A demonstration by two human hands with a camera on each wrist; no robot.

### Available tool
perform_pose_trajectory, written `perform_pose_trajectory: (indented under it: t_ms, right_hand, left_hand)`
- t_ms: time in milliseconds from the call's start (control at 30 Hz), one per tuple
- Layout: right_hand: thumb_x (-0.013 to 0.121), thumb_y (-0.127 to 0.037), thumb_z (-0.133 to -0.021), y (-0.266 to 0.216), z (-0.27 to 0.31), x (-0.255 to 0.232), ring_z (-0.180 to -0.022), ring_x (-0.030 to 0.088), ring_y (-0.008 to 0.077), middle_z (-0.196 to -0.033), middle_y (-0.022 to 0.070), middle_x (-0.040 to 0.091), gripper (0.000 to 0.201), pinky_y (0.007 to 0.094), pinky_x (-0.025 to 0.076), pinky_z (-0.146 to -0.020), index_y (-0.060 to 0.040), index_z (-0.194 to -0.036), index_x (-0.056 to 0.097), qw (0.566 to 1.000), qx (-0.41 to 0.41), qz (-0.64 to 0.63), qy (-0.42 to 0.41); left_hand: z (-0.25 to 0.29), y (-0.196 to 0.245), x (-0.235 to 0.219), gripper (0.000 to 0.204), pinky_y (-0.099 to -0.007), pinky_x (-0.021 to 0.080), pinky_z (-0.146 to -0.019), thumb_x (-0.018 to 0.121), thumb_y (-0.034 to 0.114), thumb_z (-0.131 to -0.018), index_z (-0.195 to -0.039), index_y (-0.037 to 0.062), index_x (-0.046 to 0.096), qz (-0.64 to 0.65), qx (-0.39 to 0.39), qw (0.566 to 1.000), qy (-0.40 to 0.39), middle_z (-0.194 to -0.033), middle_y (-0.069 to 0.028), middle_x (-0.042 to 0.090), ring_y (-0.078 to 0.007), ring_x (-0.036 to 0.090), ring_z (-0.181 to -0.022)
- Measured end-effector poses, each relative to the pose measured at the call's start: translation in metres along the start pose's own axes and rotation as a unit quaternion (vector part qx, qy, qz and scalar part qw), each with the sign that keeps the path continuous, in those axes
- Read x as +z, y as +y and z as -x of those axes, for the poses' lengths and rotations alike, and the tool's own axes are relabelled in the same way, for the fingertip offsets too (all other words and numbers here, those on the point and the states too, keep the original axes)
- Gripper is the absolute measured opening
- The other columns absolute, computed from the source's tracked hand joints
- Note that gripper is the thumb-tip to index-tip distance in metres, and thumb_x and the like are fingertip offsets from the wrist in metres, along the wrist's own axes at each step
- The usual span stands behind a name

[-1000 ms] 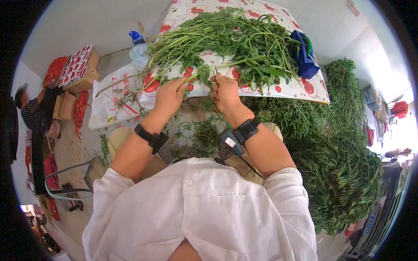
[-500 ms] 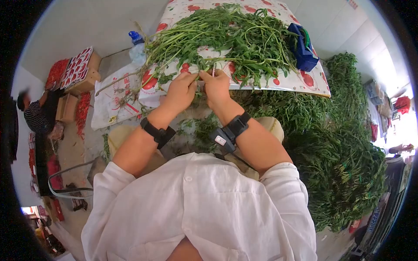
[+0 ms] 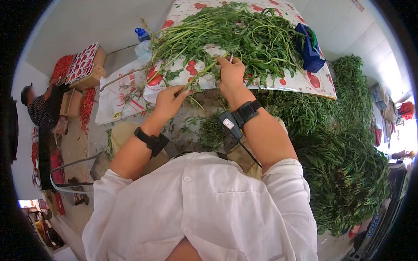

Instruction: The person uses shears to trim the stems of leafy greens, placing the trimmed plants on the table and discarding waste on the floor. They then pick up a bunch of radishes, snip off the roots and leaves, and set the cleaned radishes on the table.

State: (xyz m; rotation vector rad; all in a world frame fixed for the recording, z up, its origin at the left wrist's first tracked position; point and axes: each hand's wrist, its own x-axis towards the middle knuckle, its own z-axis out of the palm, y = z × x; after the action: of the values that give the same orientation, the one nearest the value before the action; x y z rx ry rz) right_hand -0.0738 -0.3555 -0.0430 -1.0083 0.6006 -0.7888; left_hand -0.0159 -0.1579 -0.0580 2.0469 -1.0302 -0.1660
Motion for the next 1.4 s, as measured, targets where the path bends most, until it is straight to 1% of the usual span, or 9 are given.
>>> perform_pose_trajectory:
  t_ms: [200, 300, 400, 500, 833, 933, 1033, 1133, 1400]
  right_hand:
    - [0.056, -0.021, -0.085, -0.014, 0.023, -0.013, -0.043, 0.035, 0.0086, -0.065, 0.0024, 0.053, 0.018, 0.0258, 0.032, -0.046, -0.0033, -0.089, 0.056, 0.997, 0.032, -0.073, 0.015]
    - [0.05, -0.027, -0.089, -0.017, 0.051, -0.021, -0.043, 0.035, 0.009, -0.06, 0.0019, 0.048, 0.024, 0.0257, 0.034, -0.047, -0.0031, -0.091, 0.055, 0.991, 0.027, -0.043, -0.12]
    - [0.049, -0.028, -0.089, -0.009, 0.078, -0.022, -0.042, 0.034, 0.0093, -0.056, 0.0012, 0.046, 0.024, 0.0254, 0.036, -0.048, -0.0042, -0.089, 0.053, 0.969, 0.11, 0.091, -0.2]
    - [0.05, -0.028, -0.089, 0.001, 0.085, -0.021, -0.041, 0.034, 0.0092, -0.055, 0.0011, 0.045, 0.023, 0.025, 0.034, -0.048, -0.0061, -0.082, 0.051, 0.958, 0.18, 0.056, -0.214]
    - [0.049, -0.028, -0.089, -0.005, 0.078, -0.005, -0.041, 0.035, 0.0116, -0.054, 0.0033, 0.045, 0.028, 0.028, 0.032, -0.042, -0.0047, -0.073, 0.049, 0.957, 0.21, 0.026, -0.197]
    - [0.049, -0.028, -0.089, -0.003, 0.077, -0.005, -0.04, 0.034, 0.0115, -0.053, 0.0026, 0.045, 0.027, 0.0278, 0.033, -0.043, -0.0057, -0.075, 0.048, 0.956, 0.217, 0.022, -0.197]
    - [0.05, -0.028, -0.089, 0.001, 0.079, -0.008, -0.039, 0.033, 0.0108, -0.052, 0.0013, 0.044, 0.024, 0.027, 0.034, -0.044, -0.0074, -0.077, 0.047, 0.952, 0.236, 0.017, -0.194]
    - [0.051, -0.028, -0.089, 0.002, 0.08, -0.01, -0.039, 0.033, 0.0111, -0.052, 0.0017, 0.044, 0.025, 0.027, 0.034, -0.045, -0.0069, -0.076, 0.047, 0.954, 0.236, 0.016, -0.187]
    - [0.051, -0.028, -0.089, -0.004, 0.077, -0.005, -0.039, 0.032, 0.0106, -0.053, 0.0011, 0.043, 0.024, 0.0273, 0.034, -0.045, -0.0084, -0.074, 0.049, 0.953, 0.233, 0.015, -0.191]
  left_hand:
    - [-0.012, 0.004, 0.007, 0.024, -0.0399, 0.042, -0.057, 0.054, 0.024, -0.084, -0.089, 0.0027, 0.064, 0.002, -0.012, 0.998, 0.058, -0.068, -0.017, 0.058, -0.0339, 0.055, -0.061]
    - [-0.018, 0.01, 0.005, 0.024, -0.0408, 0.041, -0.056, 0.054, 0.024, -0.084, -0.087, 0.0028, 0.064, -0.012, -0.01, 0.998, 0.061, -0.067, -0.0174, 0.058, -0.0343, 0.055, -0.061]
    - [-0.022, 0.012, 0.009, 0.023, -0.0412, 0.041, -0.056, 0.054, 0.024, -0.083, -0.086, 0.0029, 0.063, -0.007, 0.009, 0.998, 0.068, -0.067, -0.0179, 0.058, -0.0346, 0.055, -0.062]
    - [-0.024, 0.016, 0.011, 0.023, -0.0414, 0.042, -0.056, 0.055, 0.024, -0.083, -0.086, 0.0034, 0.064, -0.019, 0.02, 0.998, 0.063, -0.068, -0.0178, 0.058, -0.0346, 0.056, -0.063]
    - [-0.02, 0.019, 0.014, 0.017, -0.0416, 0.045, -0.06, 0.057, 0.02, -0.08, -0.089, 0.0069, 0.064, -0.112, 0.117, 0.982, 0.097, -0.076, -0.0156, 0.06, -0.0331, 0.058, -0.069]
    - [-0.02, 0.018, 0.014, 0.016, -0.0411, 0.045, -0.06, 0.057, 0.02, -0.08, -0.088, 0.0075, 0.064, -0.086, 0.115, 0.983, 0.117, -0.075, -0.0147, 0.06, -0.0328, 0.057, -0.07]
    - [-0.021, 0.02, 0.01, 0.015, -0.041, 0.044, -0.059, 0.057, 0.019, -0.08, -0.086, 0.0071, 0.063, -0.076, 0.08, 0.988, 0.106, -0.074, -0.0138, 0.06, -0.0326, 0.057, -0.069]
    - [-0.021, 0.021, 0.009, 0.014, -0.0413, 0.044, -0.059, 0.057, 0.019, -0.08, -0.085, 0.007, 0.062, -0.088, 0.083, 0.988, 0.099, -0.073, -0.0134, 0.059, -0.0324, 0.057, -0.068]
    - [-0.022, 0.019, 0.011, 0.014, -0.0382, 0.044, -0.059, 0.057, 0.012, -0.081, -0.091, 0.0044, 0.062, -0.093, 0.161, 0.977, 0.105, -0.076, -0.014, 0.059, -0.0315, 0.057, -0.068]
